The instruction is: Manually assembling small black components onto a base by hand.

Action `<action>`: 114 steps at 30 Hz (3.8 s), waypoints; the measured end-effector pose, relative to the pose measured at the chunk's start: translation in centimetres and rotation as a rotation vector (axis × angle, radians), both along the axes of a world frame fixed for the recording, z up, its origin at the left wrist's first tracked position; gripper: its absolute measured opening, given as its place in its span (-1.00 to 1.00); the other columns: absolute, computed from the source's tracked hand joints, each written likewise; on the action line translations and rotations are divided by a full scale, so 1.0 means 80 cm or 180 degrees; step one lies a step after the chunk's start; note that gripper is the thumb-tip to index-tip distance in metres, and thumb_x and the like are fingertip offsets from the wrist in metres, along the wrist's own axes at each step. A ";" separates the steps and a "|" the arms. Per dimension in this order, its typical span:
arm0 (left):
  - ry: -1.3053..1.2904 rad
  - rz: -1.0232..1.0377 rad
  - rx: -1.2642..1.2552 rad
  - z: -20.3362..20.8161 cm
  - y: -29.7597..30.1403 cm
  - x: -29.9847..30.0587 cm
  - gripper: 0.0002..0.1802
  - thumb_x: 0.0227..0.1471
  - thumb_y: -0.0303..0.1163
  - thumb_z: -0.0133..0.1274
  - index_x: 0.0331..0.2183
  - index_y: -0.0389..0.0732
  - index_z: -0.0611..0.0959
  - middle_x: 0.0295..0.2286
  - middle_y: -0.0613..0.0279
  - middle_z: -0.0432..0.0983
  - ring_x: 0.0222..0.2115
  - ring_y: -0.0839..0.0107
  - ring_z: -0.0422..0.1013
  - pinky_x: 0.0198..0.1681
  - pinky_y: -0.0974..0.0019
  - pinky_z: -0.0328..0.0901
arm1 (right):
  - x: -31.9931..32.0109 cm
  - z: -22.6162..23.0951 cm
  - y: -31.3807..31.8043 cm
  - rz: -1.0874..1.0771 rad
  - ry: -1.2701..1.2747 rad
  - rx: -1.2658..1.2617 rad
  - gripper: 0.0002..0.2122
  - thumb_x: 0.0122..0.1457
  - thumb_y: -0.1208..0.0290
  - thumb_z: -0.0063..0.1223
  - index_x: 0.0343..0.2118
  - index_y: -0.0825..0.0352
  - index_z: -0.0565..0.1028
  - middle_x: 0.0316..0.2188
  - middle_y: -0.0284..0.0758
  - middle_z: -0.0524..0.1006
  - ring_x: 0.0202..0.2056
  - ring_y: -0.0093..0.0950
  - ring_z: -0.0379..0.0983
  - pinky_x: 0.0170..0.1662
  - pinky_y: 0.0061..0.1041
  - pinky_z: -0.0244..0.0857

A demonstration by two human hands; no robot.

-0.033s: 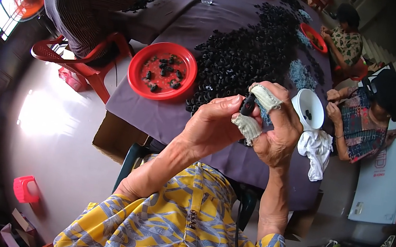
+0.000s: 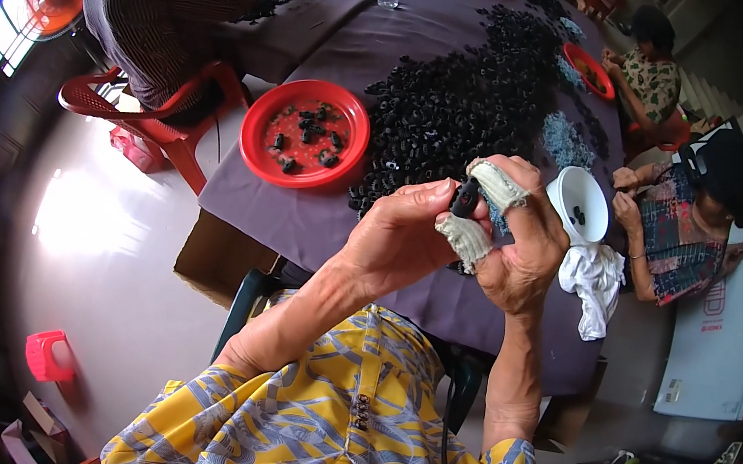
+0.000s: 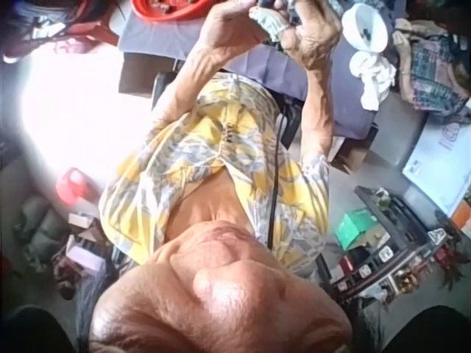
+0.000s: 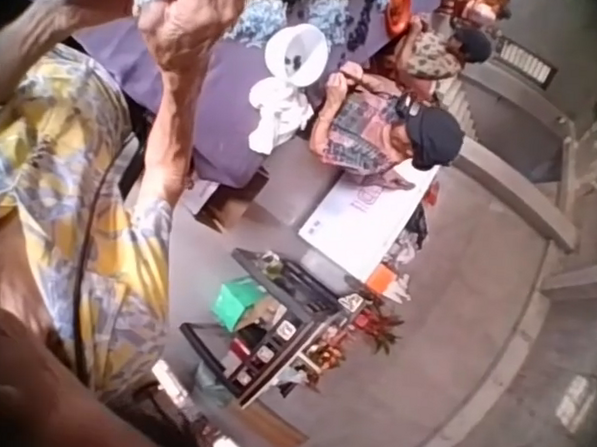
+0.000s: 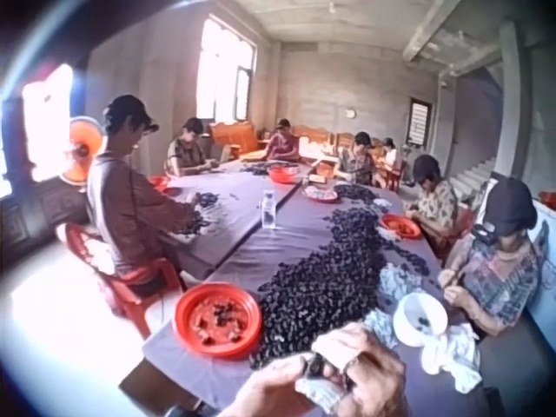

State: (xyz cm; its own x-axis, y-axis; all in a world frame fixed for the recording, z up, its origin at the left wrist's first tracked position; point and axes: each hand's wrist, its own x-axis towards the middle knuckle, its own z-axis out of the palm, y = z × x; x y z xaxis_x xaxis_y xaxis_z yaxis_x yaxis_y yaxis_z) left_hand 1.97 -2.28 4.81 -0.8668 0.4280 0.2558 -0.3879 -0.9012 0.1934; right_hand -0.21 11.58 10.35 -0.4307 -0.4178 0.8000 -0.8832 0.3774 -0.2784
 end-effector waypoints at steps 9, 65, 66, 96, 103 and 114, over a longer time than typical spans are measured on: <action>-0.0007 -0.0050 0.0021 -0.001 0.005 0.003 -0.74 0.10 -0.24 -0.02 -0.26 -0.22 0.55 -0.31 0.22 0.49 -0.24 0.36 0.41 -0.04 0.24 0.25 | 0.000 -0.012 0.002 0.0160 -0.0107 -0.0225 -0.70 -0.24 0.59 0.06 -0.32 0.48 0.51 -0.30 -0.22 0.48 -0.28 -0.26 0.44 -0.27 -0.41 0.38; -0.0124 0.0203 -0.0634 -0.027 0.021 0.008 -0.70 0.12 -0.22 -0.05 -0.24 -0.25 0.54 -0.46 0.35 0.41 -0.37 0.45 0.38 -0.26 0.27 0.30 | 0.006 -0.033 0.026 -0.0049 0.0026 -0.0191 -0.70 -0.04 0.35 0.07 -0.31 0.50 0.52 -0.29 -0.19 0.52 -0.25 -0.23 0.46 -0.20 -0.34 0.37; -0.0127 0.0196 -0.0626 -0.033 0.021 0.006 -0.70 0.12 -0.22 -0.05 -0.24 -0.25 0.54 -0.46 0.35 0.41 -0.37 0.45 0.38 -0.26 0.27 0.30 | 0.008 -0.035 0.028 -0.0178 -0.0040 -0.0155 -0.63 0.08 0.21 -0.03 -0.30 0.50 0.53 -0.27 -0.17 0.53 -0.21 -0.21 0.47 -0.14 -0.32 0.35; -0.0071 0.0706 -0.1579 -0.036 0.016 0.005 -0.79 0.09 -0.34 -0.01 -0.26 -0.26 0.51 -0.36 0.23 0.49 -0.32 0.45 0.41 -0.15 0.27 0.30 | 0.003 -0.060 0.028 -0.0497 0.0065 0.0047 -0.60 -0.21 0.48 0.27 -0.23 0.43 0.46 -0.24 -0.23 0.48 -0.29 -0.26 0.44 -0.26 -0.39 0.36; -0.0268 0.1104 -0.1777 -0.039 0.014 -0.004 -0.81 0.07 -0.33 0.05 -0.32 -0.26 0.54 -0.45 0.28 0.49 -0.42 0.54 0.41 -0.26 0.39 0.32 | -0.005 -0.071 0.035 -0.0203 -0.0776 -0.0160 -0.48 -0.11 0.37 0.29 -0.04 0.38 0.39 -0.19 -0.24 0.49 -0.20 -0.33 0.45 -0.14 -0.44 0.33; -0.0548 0.1516 -0.1799 -0.054 -0.014 -0.037 -0.82 0.05 -0.36 0.08 -0.34 -0.29 0.55 -0.50 0.20 0.53 -0.52 0.51 0.43 -0.38 0.42 0.39 | -0.040 -0.131 0.050 -0.0374 -0.2279 -0.0860 -0.79 0.02 0.53 0.09 -0.25 0.42 0.52 -0.42 -0.30 0.58 -0.39 -0.51 0.49 -0.26 -0.55 0.33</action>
State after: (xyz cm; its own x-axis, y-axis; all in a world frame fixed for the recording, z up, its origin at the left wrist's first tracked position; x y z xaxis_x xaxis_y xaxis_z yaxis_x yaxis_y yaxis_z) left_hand -1.01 -3.39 0.47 -0.9986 0.0230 -0.0470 -0.0480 -0.7606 0.6474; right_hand -3.41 15.55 -0.13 -0.9107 -0.1674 0.3776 -0.4117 0.2951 -0.8622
